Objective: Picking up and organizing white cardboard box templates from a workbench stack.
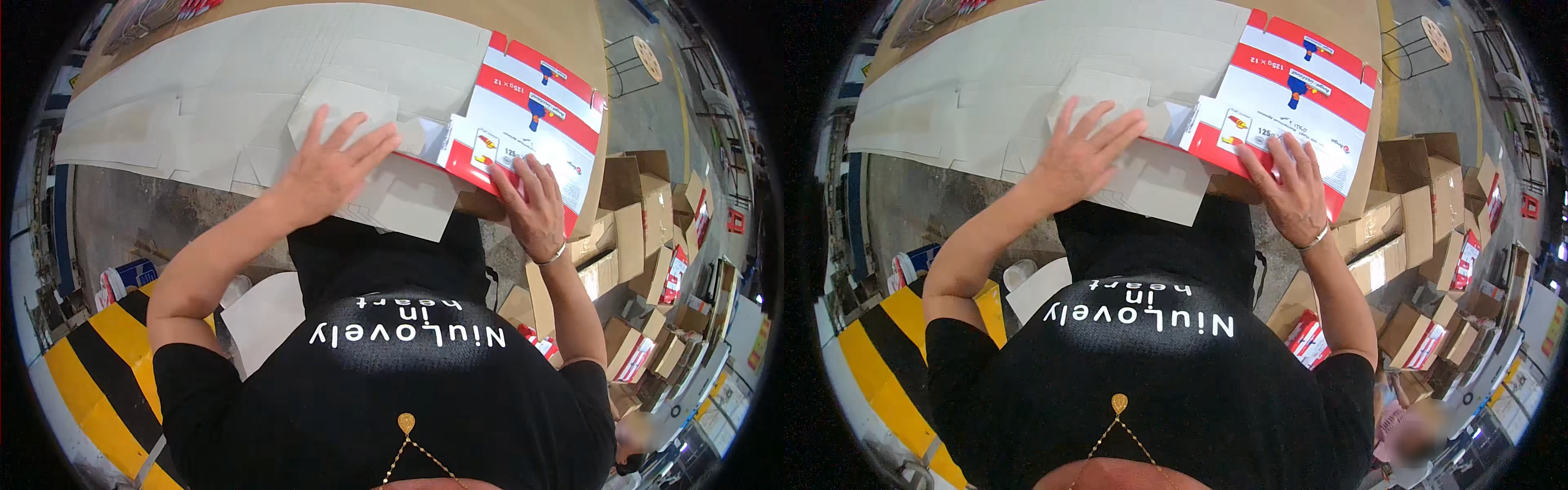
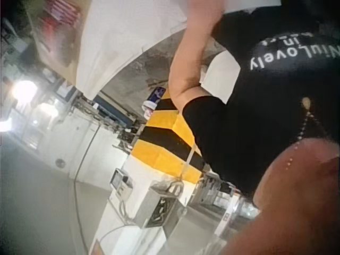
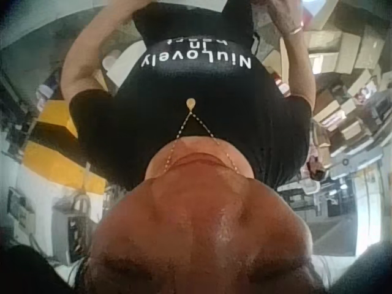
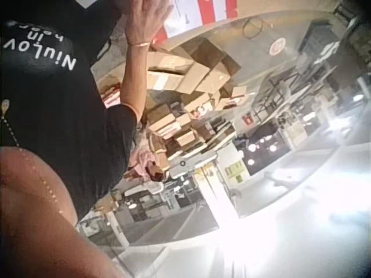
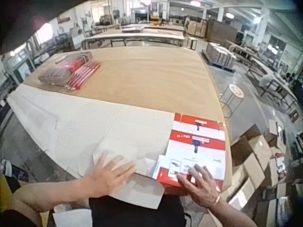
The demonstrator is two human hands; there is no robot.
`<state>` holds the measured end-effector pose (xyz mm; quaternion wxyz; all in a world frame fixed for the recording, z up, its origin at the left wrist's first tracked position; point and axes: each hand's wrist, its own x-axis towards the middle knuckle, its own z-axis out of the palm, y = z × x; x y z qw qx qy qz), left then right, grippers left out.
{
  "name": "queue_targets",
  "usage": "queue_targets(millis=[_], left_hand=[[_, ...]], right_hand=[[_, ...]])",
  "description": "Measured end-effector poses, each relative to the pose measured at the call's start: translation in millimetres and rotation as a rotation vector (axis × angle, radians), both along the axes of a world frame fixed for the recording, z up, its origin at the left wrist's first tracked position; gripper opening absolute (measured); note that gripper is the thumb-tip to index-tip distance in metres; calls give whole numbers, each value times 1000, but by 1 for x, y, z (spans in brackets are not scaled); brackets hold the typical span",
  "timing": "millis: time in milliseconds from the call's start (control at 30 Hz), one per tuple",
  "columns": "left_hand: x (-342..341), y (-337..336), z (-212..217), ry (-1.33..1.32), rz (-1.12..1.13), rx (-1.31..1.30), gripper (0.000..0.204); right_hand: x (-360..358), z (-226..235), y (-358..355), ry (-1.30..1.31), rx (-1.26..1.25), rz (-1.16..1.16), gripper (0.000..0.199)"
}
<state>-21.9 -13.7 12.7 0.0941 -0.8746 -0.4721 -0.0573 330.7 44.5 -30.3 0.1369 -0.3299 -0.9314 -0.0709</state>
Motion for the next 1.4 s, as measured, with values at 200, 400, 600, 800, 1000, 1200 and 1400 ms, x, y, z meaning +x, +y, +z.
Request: queue_targets(millis=[200, 400, 600, 800, 1000, 1200, 1400], left_hand=[[-74, 20, -2, -63, 158, -478, 50], [-12, 26, -31, -1419, 525, 14, 53], [12, 29, -74, -1738, 740, -235, 41], [29, 43, -56, -810, 2, -145, 74], [35, 35, -59, -293, 36, -247, 62], [45, 36, -63, -184, 139, -171, 62], [55, 32, -55, -167, 209, -202, 55]], right_hand=[[-2, 15, 5, 42, -244, 45, 61], [0, 10, 8, 93, -354, 20, 55], [7, 7, 8, 55, -319, 59, 64], [1, 0, 3, -14, -230, 62, 85], [-3, -1, 2, -60, -162, 80, 85], [-8, 9, 0, -20, -258, 54, 78], [-8, 11, 0, -86, -260, 36, 71]])
